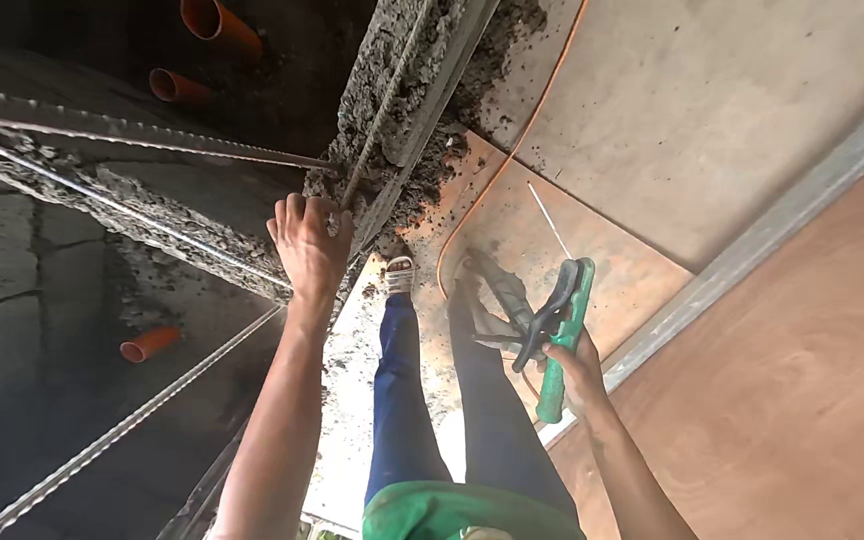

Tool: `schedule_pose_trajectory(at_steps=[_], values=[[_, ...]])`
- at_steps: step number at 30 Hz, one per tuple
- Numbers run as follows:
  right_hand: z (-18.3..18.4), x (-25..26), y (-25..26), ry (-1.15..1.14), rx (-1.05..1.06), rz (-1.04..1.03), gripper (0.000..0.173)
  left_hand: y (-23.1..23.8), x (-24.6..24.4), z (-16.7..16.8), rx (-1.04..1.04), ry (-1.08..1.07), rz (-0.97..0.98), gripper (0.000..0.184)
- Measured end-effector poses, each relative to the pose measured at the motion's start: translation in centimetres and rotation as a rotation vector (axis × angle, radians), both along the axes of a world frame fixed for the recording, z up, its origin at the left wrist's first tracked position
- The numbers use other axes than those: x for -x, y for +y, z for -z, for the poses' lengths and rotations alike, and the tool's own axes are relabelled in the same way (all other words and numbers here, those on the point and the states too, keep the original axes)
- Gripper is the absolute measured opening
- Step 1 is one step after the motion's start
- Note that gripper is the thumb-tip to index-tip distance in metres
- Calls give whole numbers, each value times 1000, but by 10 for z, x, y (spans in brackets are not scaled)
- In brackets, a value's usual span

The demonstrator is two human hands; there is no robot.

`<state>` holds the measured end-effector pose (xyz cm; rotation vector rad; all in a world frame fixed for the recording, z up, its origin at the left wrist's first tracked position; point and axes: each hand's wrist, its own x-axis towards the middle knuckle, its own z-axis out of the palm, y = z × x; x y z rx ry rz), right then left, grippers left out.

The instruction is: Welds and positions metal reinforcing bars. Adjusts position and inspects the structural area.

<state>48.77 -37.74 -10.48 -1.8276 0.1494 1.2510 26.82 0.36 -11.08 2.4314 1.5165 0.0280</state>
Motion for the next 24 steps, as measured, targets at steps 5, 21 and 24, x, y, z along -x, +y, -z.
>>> schedule_pose_trajectory(at_steps=[5, 21, 24], values=[[-2, 5, 4, -3, -7, -18, 71, 4, 2, 3, -43, 0, 44, 30], [2, 12, 4, 12, -23, -4, 70, -3, 6, 10, -20, -1, 11, 32], [-6, 13, 17, 31, -61, 31, 69, -2, 6, 7, 23, -10, -7, 32]])
